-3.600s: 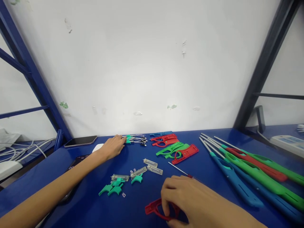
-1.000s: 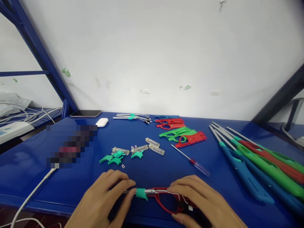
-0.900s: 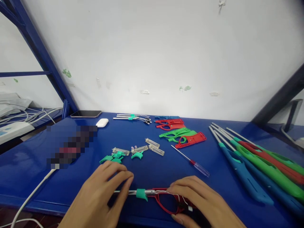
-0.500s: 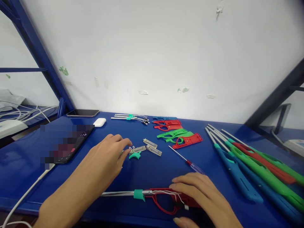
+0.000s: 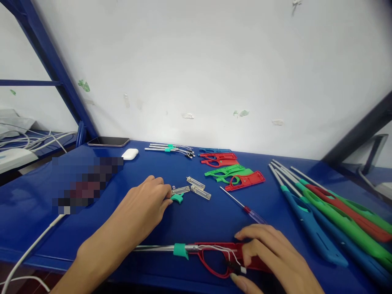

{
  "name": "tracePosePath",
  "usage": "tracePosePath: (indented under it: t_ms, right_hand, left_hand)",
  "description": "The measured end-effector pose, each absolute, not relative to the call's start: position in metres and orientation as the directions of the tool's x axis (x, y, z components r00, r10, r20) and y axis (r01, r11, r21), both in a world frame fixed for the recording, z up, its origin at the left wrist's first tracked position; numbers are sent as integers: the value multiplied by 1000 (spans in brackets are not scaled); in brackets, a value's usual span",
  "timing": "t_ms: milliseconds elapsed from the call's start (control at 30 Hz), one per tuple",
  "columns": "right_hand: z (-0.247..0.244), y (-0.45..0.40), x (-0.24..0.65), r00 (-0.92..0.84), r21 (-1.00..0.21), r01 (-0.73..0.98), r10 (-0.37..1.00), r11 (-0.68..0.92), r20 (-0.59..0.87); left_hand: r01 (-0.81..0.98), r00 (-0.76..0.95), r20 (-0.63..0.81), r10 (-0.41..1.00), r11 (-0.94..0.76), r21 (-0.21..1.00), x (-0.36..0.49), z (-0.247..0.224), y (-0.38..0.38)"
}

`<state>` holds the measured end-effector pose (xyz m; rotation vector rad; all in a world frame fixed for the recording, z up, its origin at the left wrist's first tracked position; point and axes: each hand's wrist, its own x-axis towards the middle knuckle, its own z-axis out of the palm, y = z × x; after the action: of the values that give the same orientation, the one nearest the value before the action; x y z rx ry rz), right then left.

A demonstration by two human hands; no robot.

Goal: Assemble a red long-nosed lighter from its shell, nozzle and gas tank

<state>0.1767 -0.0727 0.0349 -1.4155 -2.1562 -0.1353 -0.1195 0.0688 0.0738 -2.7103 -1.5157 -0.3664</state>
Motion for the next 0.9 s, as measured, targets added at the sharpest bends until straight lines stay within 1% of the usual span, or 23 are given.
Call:
tracePosePath:
  t_ms: [133, 267, 333, 433, 500, 567, 700, 900]
  right_hand:
    - [37, -72, 171, -281, -210, 857, 769, 470, 574]
    - [42, -71, 164, -212, -269, 838, 737, 476, 642]
    - [44, -71, 162, -197, -307, 821, 743, 482, 640]
    - [43, -70, 162, -188, -347, 798, 750, 493, 635]
    - [40, -71, 165, -193, -353, 788, 747, 504, 636]
    - [37, -71, 167, -200, -355, 784, 749, 509, 632]
    - [35, -70, 168, -220, -358, 772, 749, 526, 625]
    - [42, -71, 164, -223, -361, 765, 744, 534, 629]
  left_hand:
    - [833, 513, 197, 835, -540, 120, -119, 81, 65]
    - [797, 563, 167, 809, -585, 151, -118, 90, 57]
    - [720, 648, 136, 749, -661, 209, -115, 93, 49]
    - [558, 776, 111, 621, -758, 337, -107, 93, 33]
    - [499, 816, 104, 569, -783, 371, -100, 91, 23]
    - [488, 834, 88, 545, -802, 344, -93, 88, 17]
    - [512, 842, 45, 537, -824, 241, -85, 83, 12]
    - [513, 853, 21, 522, -846, 146, -83, 83, 9]
